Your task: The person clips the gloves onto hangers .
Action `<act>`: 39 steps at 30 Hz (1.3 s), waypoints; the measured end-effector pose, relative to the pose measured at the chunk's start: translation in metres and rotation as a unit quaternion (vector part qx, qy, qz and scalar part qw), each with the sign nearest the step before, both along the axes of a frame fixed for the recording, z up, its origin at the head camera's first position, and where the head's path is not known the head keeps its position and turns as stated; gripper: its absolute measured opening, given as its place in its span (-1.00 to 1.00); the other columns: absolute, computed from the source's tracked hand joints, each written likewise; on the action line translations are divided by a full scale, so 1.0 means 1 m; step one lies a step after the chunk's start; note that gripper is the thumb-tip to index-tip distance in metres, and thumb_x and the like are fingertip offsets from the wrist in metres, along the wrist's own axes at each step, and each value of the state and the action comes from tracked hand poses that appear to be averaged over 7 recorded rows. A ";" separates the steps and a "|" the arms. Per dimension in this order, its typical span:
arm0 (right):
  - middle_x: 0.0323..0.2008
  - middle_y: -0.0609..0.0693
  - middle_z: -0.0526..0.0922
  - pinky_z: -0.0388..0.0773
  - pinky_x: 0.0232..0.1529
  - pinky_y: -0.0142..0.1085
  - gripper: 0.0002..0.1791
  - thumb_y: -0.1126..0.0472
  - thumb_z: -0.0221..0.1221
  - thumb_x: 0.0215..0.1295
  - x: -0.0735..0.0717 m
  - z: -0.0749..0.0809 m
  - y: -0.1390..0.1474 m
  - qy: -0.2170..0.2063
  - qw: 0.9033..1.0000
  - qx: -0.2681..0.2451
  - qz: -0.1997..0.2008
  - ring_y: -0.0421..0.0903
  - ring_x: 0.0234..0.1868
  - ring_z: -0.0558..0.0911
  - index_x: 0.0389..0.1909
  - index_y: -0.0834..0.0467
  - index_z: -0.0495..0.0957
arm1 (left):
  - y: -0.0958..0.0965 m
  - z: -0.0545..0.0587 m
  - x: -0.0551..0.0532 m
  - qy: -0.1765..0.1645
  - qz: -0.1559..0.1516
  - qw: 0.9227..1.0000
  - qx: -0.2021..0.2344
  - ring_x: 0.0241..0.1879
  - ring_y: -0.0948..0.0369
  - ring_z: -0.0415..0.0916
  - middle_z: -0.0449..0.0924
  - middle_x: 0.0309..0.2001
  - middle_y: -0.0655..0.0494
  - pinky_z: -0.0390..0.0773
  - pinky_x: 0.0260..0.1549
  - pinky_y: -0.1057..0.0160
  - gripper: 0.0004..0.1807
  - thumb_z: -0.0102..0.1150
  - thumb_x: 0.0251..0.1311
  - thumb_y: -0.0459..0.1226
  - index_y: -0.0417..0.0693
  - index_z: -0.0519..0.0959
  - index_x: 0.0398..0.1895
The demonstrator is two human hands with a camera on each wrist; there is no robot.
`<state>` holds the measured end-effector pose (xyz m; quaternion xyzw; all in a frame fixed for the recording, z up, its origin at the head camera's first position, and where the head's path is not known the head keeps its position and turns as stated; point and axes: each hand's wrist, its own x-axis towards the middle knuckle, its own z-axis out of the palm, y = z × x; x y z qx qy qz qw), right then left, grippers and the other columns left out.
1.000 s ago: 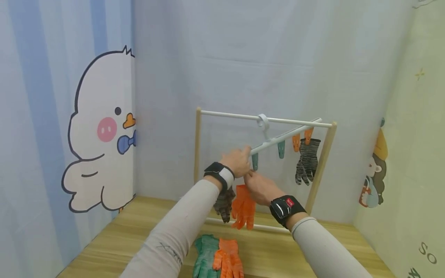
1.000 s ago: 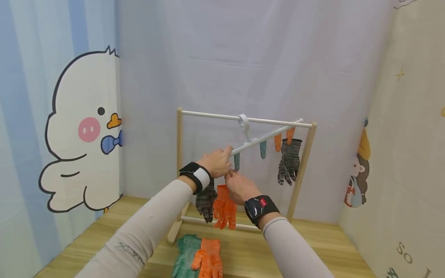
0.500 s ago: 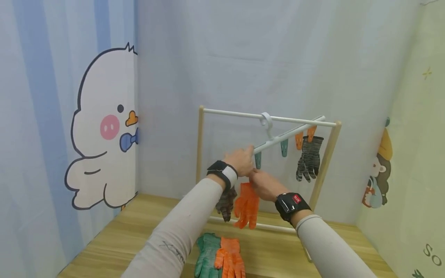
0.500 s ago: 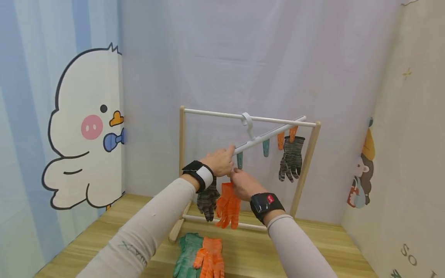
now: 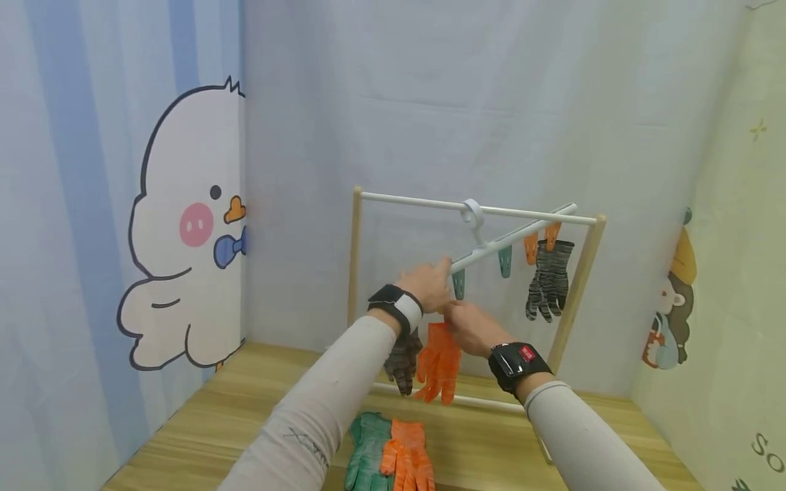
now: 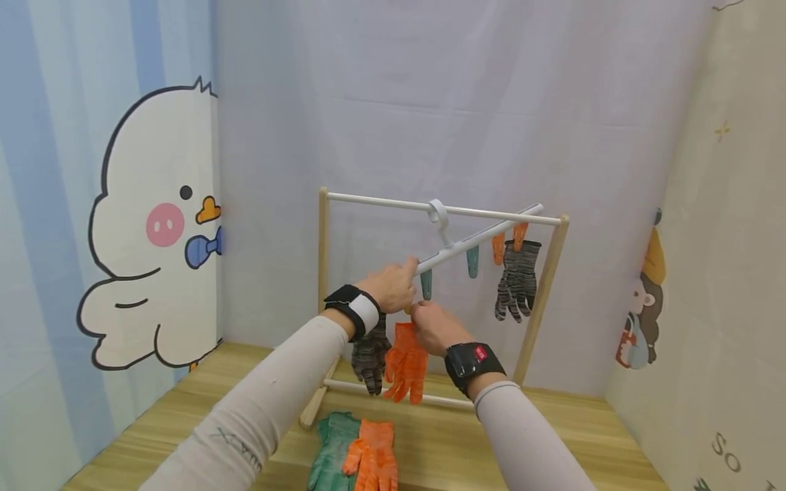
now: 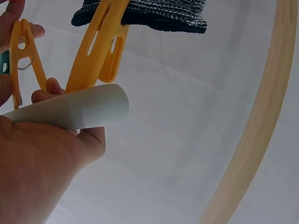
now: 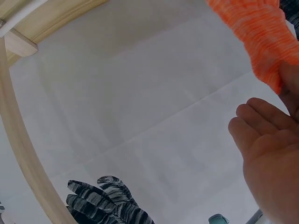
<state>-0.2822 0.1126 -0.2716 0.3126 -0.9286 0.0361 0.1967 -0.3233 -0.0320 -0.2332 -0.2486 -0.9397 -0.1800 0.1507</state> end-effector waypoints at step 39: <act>-0.45 0.09 0.54 0.45 -0.47 -0.20 -0.88 0.43 0.00 0.38 -0.010 -0.009 0.003 -0.042 0.998 -0.052 -0.021 -0.06 -0.49 0.46 -0.15 0.36 0.47 | -0.004 -0.007 -0.011 -0.010 -0.073 0.997 0.020 -0.19 0.08 0.46 0.53 0.03 -0.09 0.50 -0.24 0.11 -0.47 -0.04 0.39 -0.30 -0.05 0.13 0.38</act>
